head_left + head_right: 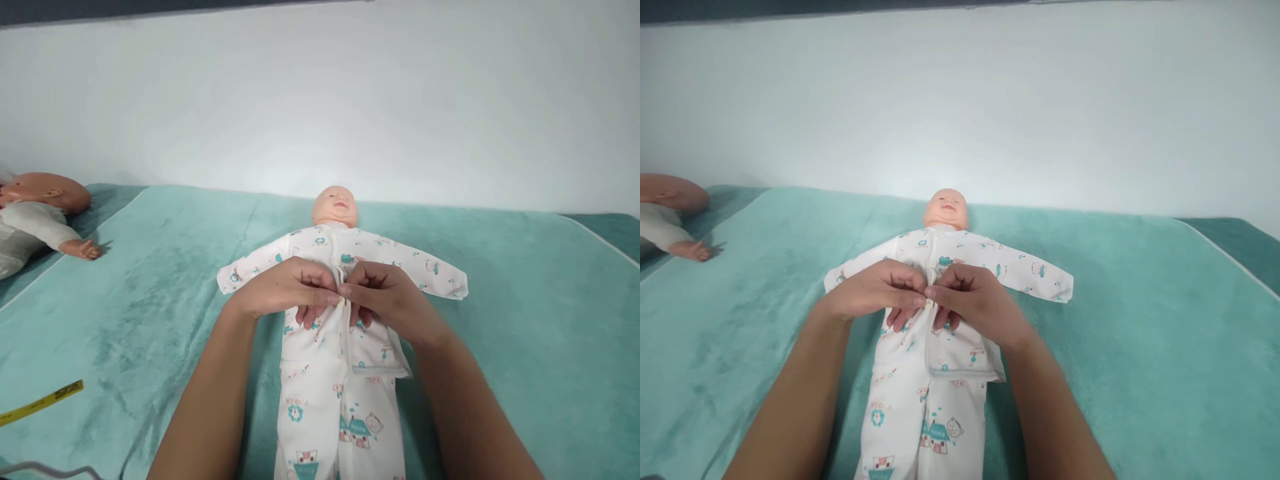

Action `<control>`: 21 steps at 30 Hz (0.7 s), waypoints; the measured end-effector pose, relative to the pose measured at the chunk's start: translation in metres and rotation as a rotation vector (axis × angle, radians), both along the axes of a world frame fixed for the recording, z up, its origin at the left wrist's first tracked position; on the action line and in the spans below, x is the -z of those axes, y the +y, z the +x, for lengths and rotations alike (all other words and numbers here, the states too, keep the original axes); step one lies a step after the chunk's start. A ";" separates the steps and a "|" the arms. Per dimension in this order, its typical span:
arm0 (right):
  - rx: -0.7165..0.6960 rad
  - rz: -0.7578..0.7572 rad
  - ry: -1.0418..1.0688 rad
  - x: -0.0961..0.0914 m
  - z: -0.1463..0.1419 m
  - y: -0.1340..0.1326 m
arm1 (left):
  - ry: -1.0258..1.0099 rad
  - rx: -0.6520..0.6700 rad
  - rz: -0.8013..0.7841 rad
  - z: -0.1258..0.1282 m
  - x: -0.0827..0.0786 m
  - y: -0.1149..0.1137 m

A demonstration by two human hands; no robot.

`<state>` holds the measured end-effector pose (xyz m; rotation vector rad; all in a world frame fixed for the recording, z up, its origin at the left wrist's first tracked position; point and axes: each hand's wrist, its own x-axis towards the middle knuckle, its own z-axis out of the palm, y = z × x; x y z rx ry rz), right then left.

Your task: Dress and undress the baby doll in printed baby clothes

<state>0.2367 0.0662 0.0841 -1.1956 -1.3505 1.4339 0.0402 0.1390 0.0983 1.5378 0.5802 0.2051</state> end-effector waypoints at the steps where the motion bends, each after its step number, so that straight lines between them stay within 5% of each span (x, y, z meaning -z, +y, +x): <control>1: 0.000 0.001 0.001 0.000 0.000 0.000 | 0.006 -0.008 -0.001 0.000 0.000 0.000; 21: -0.145 0.037 0.092 0.004 0.010 -0.001 | -0.027 -0.006 -0.019 -0.001 0.000 0.000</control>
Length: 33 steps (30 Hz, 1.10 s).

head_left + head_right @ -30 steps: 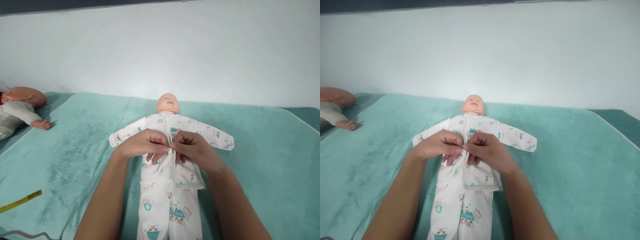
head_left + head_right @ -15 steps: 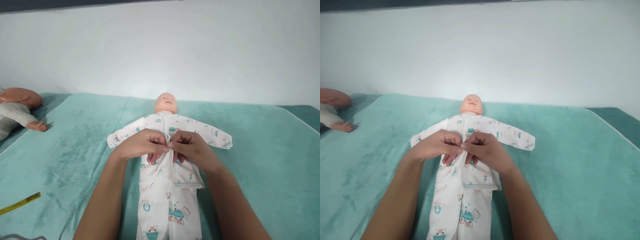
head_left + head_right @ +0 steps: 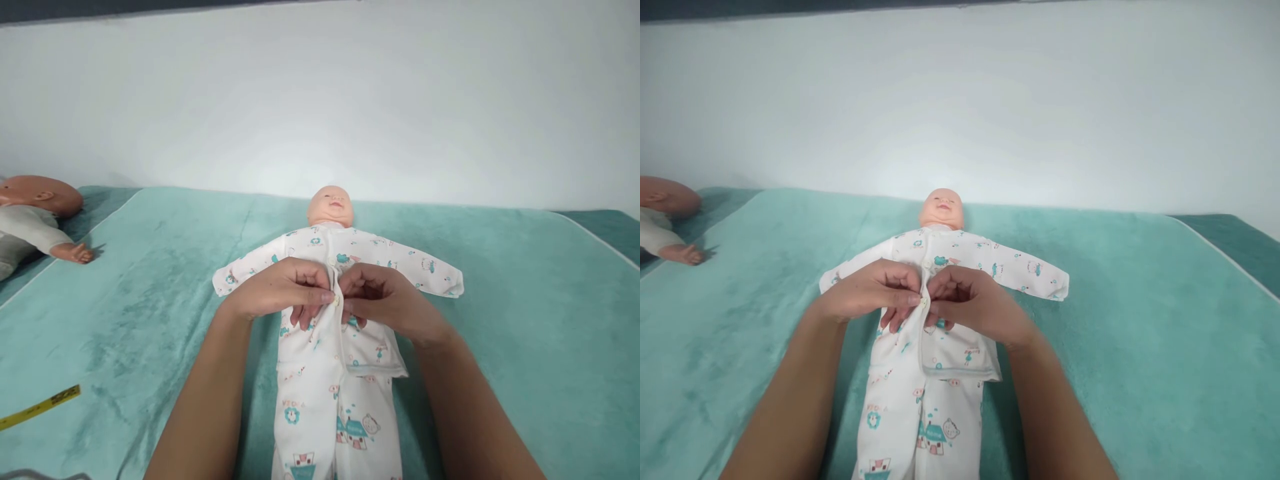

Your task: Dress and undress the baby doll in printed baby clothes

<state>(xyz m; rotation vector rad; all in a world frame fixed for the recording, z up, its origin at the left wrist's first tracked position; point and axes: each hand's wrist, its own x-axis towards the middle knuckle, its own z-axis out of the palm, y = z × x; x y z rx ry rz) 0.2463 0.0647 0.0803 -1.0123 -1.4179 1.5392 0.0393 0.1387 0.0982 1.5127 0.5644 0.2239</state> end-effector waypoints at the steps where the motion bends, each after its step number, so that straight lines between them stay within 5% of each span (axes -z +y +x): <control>1: 0.004 0.000 -0.008 -0.001 -0.001 0.000 | 0.002 0.001 0.001 0.000 0.000 0.000; 20: 0.239 0.090 -0.352 -0.005 -0.021 -0.006 | 0.074 -0.017 0.072 0.001 -0.005 -0.002; 33: 0.112 0.049 -0.281 -0.008 -0.012 -0.004 | 0.097 -0.047 0.093 0.003 -0.004 -0.003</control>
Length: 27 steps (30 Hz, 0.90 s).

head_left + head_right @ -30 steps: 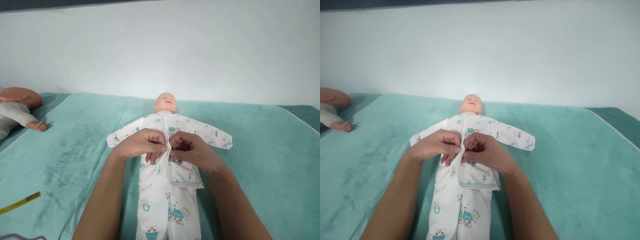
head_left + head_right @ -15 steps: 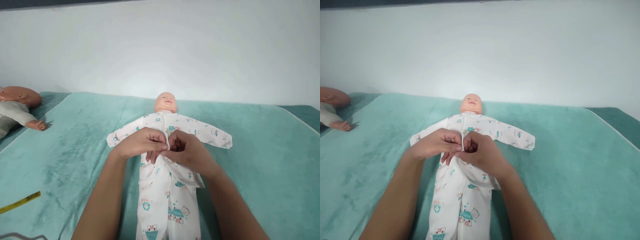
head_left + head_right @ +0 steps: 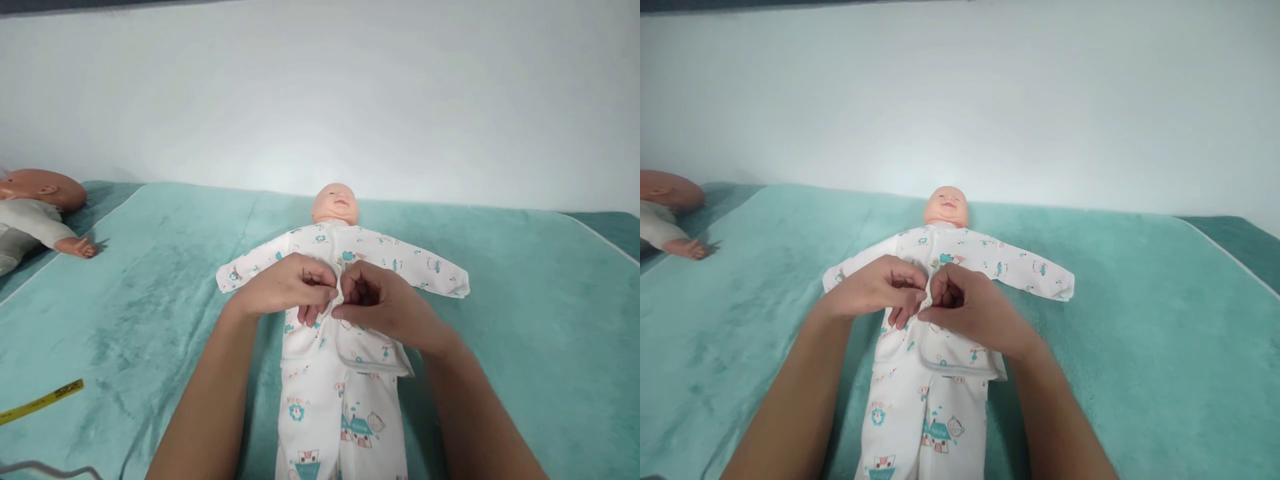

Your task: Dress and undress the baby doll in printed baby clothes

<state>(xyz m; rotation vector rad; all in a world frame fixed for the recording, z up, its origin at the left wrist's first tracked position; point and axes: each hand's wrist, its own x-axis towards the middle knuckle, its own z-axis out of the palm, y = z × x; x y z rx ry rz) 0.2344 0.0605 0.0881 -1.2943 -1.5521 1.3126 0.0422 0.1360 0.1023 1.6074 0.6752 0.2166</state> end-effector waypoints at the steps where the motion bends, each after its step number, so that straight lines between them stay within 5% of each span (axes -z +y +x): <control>1: -0.018 0.003 0.000 0.000 0.001 0.000 | -0.010 0.002 -0.004 0.000 0.000 0.000; 18: 0.055 0.111 -0.090 0.002 -0.007 -0.002 | 0.048 0.036 0.046 -0.002 -0.005 -0.001; 27: 0.007 0.022 -0.041 -0.003 -0.003 -0.002 | 0.056 0.012 0.094 -0.002 0.001 -0.001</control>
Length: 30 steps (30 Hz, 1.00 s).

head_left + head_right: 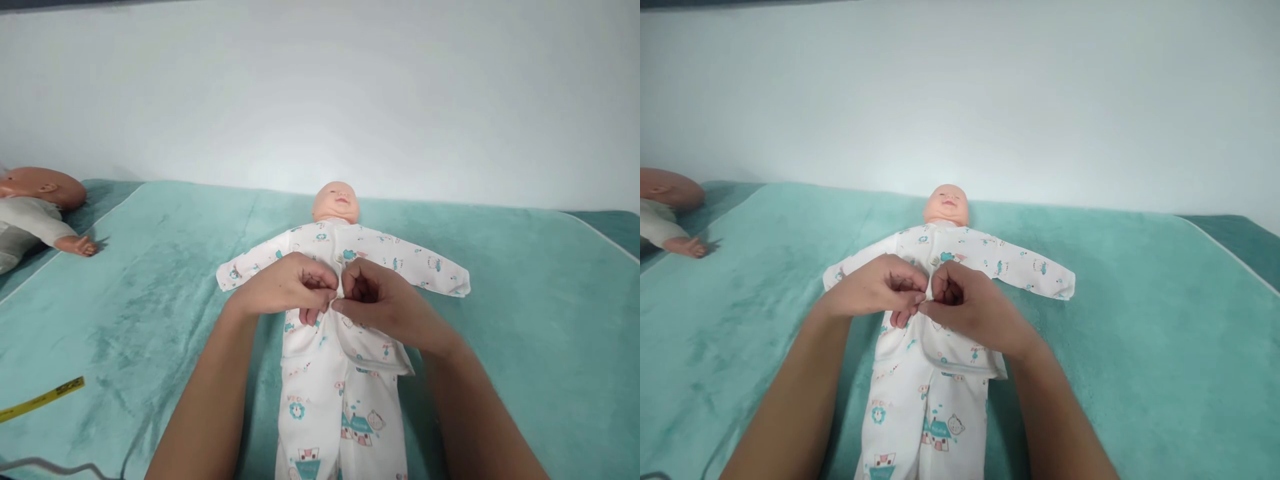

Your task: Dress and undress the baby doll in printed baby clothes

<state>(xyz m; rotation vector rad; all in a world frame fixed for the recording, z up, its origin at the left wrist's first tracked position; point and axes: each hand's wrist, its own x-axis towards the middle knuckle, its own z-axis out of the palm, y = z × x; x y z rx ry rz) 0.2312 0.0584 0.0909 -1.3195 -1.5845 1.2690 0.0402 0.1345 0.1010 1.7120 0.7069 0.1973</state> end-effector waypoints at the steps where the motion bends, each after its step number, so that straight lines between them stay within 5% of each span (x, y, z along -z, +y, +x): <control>1: -0.005 -0.005 0.005 0.000 0.000 0.000 | -0.002 0.003 0.001 0.000 0.000 0.000; 19: -0.028 0.047 -0.045 0.002 0.001 0.000 | 0.003 0.028 0.035 0.001 -0.001 0.000; 30: -0.128 -0.039 0.254 0.008 0.007 0.004 | -0.135 0.008 -0.109 0.001 0.007 0.005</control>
